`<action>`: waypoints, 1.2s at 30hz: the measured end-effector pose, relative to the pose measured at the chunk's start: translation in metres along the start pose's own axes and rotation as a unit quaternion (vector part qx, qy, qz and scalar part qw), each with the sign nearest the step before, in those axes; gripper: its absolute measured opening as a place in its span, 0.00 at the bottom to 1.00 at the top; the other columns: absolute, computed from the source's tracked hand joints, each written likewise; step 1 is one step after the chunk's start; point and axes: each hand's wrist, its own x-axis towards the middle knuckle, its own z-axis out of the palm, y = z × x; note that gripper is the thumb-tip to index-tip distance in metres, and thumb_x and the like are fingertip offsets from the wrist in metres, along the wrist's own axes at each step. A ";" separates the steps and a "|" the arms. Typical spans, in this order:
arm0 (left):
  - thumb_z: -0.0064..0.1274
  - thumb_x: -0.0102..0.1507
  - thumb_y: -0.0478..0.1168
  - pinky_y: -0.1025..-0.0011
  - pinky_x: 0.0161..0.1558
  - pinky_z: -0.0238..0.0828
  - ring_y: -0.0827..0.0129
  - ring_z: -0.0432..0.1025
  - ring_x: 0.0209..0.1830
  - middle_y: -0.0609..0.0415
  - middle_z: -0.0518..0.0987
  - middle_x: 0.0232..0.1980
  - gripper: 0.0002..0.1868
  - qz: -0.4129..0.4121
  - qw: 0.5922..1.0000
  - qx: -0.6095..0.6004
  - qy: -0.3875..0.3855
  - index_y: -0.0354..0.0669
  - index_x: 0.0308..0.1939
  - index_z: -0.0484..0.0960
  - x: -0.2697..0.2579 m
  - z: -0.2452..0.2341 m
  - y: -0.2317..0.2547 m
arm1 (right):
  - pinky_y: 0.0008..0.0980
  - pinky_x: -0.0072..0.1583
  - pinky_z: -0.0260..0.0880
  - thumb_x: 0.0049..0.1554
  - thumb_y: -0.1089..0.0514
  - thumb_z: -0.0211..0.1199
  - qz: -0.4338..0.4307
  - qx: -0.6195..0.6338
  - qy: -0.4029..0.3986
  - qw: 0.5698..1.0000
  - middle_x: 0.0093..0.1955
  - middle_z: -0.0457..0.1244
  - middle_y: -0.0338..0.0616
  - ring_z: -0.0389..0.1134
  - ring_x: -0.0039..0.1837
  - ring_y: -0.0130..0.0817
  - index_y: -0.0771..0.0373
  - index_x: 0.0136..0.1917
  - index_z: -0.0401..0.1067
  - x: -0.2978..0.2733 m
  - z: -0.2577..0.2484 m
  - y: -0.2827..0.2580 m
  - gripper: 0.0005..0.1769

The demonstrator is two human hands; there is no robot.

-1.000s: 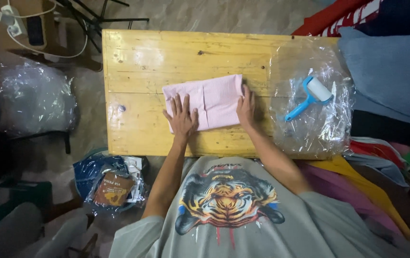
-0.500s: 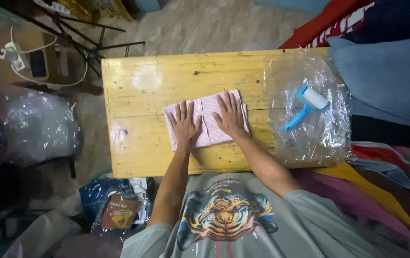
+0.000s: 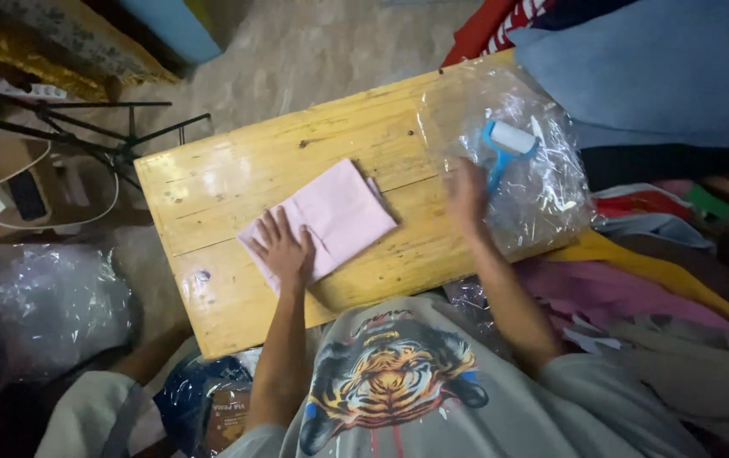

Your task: Preparing a garment by lint-rolling, folding it, and placing it into a plastic bag for retail or shipping.

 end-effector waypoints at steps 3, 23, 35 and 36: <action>0.35 0.67 0.63 0.37 0.76 0.27 0.49 0.45 0.83 0.47 0.53 0.83 0.39 0.000 1.000 -0.028 0.006 0.58 0.81 0.56 -0.004 0.000 -0.013 | 0.44 0.57 0.67 0.50 0.52 0.71 0.108 -0.130 0.101 0.980 0.51 0.67 0.39 0.69 0.55 0.43 0.49 0.57 0.76 -0.016 -0.063 0.025 0.21; 0.60 0.54 0.63 0.49 0.46 0.74 0.53 0.79 0.49 0.56 0.80 0.49 0.38 0.243 0.952 -0.184 -0.004 0.62 0.65 0.69 -0.044 0.132 0.349 | 0.57 0.48 0.71 0.54 0.50 0.66 0.237 -0.027 -0.029 0.971 0.43 0.67 0.48 0.72 0.49 0.57 0.53 0.54 0.76 -0.017 -0.151 0.104 0.15; 0.52 0.63 0.58 0.46 0.58 0.71 0.46 0.78 0.55 0.47 0.85 0.47 0.30 0.057 0.937 -0.291 -0.183 0.57 0.66 0.67 0.000 0.171 0.365 | 0.37 0.37 0.71 0.60 0.47 0.65 0.236 0.181 -0.157 0.942 0.36 0.69 0.53 0.73 0.35 0.43 0.63 0.60 0.76 0.054 -0.344 0.093 0.21; 0.52 0.63 0.58 0.46 0.58 0.71 0.46 0.78 0.55 0.47 0.85 0.47 0.30 0.053 0.938 -0.292 -0.178 0.57 0.66 0.67 0.002 0.175 0.359 | 0.37 0.37 0.71 0.60 0.47 0.65 0.230 0.183 -0.159 0.942 0.36 0.69 0.53 0.73 0.35 0.43 0.63 0.60 0.76 0.056 -0.357 0.093 0.21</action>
